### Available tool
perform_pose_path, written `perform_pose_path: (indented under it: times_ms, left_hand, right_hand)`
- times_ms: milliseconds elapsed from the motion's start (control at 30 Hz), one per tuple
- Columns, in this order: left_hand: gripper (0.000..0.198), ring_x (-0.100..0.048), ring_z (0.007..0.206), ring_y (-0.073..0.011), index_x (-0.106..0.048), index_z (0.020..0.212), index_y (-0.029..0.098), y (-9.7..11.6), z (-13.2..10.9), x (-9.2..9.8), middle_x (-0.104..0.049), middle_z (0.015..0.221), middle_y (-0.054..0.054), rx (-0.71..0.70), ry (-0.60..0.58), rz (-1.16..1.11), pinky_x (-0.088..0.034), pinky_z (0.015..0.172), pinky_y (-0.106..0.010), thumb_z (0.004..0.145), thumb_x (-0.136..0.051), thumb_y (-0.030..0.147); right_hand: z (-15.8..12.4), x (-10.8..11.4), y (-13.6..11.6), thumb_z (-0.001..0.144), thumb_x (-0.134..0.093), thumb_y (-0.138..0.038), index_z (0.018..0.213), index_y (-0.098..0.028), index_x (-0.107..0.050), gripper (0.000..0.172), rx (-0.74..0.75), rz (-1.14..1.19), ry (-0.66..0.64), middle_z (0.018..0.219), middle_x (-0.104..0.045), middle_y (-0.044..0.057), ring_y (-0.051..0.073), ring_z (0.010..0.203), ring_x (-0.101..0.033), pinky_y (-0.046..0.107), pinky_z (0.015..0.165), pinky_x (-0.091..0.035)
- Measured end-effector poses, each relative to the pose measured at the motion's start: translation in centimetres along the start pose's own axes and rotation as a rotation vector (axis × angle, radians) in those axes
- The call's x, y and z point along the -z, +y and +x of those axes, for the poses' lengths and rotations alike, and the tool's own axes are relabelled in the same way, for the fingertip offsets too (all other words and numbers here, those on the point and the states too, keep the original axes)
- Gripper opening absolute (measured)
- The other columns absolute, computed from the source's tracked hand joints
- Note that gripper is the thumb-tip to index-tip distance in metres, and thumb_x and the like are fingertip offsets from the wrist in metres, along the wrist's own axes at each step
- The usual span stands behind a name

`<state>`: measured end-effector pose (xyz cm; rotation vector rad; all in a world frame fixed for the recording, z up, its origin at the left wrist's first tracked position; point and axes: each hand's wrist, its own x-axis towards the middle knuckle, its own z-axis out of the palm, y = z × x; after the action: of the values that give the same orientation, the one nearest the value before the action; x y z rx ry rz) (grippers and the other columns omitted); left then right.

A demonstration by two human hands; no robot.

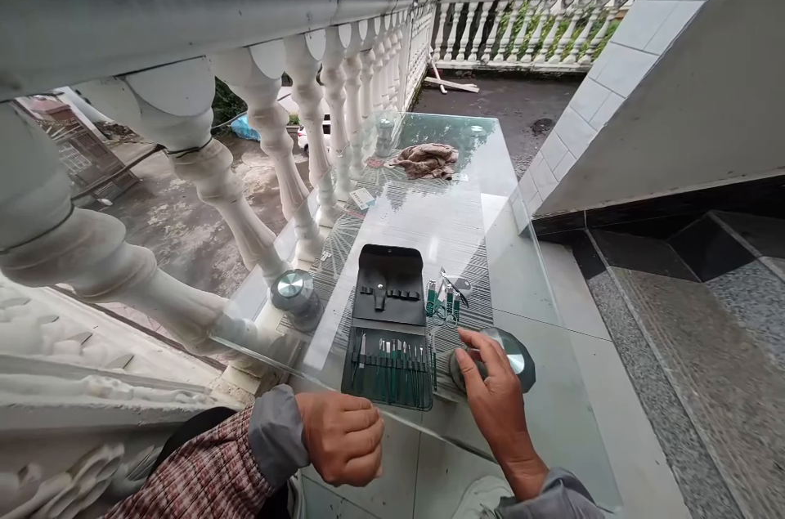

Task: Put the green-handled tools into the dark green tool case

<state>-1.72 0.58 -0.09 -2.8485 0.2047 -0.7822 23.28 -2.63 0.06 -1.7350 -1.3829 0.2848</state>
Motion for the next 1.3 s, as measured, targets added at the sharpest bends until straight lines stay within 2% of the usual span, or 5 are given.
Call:
perform_pose_path:
  times_ms: [100,367,633,967,1300]
  left_hand:
    - [0.025,-0.065,0.073,-0.0152,-0.062,0.072,0.015,-0.8,0.1,1.1,-0.067,0.077,-0.006,-0.013,0.090,0.089,-0.056,0.067,-0.026,0.088,-0.052,0.031]
    - [0.025,-0.061,0.105,-0.0254,-0.061,0.106,0.012,0.2,-1.5,1.6,-0.067,0.106,-0.010,0.206,-0.171,0.268,-0.052,0.094,-0.039,0.089,-0.058,0.030]
    - [0.019,-0.062,0.102,-0.0249,-0.063,0.100,0.008,0.1,-1.7,0.7,-0.069,0.099,-0.011,0.212,0.030,0.236,-0.053,0.091,-0.038,0.088,-0.055,0.021]
    - [0.017,-0.065,0.095,-0.0200,-0.063,0.097,0.009,0.0,-1.0,0.9,-0.070,0.092,-0.010,0.251,0.127,0.169,-0.054,0.086,-0.033,0.091,-0.047,0.015]
    - [0.020,-0.065,0.096,-0.0198,-0.063,0.098,0.012,0.7,-1.3,0.8,-0.070,0.096,-0.008,0.361,0.093,0.197,-0.056,0.085,-0.034,0.094,-0.044,0.019]
  right_hand:
    - [0.0,-0.1,0.3,0.085,-0.045,-0.045,0.100,-0.022,-0.061,0.032,-0.029,-0.002,-0.039,0.104,-0.063,0.006,0.022,0.098,-0.057,0.040,0.086,-0.046]
    - [-1.0,-0.9,0.8,0.089,-0.041,-0.036,0.097,-0.021,-0.062,0.027,0.171,-0.067,-0.025,0.097,-0.063,0.006,0.022,0.095,-0.057,0.039,0.085,-0.044]
    - [-1.9,-1.5,0.4,0.090,-0.043,-0.026,0.098,-0.019,-0.063,0.022,0.372,-0.172,-0.016,0.097,-0.061,0.008,0.021,0.095,-0.054,0.039,0.086,-0.044]
    - [-3.8,-1.7,0.1,0.091,-0.040,-0.027,0.111,-0.020,-0.061,0.030,0.410,-0.339,-0.029,0.108,-0.061,0.010,0.024,0.107,-0.051,0.043,0.089,-0.044]
    - [-7.7,-1.2,-0.2,0.090,-0.044,-0.038,0.122,-0.019,-0.052,0.038,0.406,-0.396,-0.035,0.120,-0.055,0.012,0.029,0.116,-0.045,0.047,0.092,-0.041]
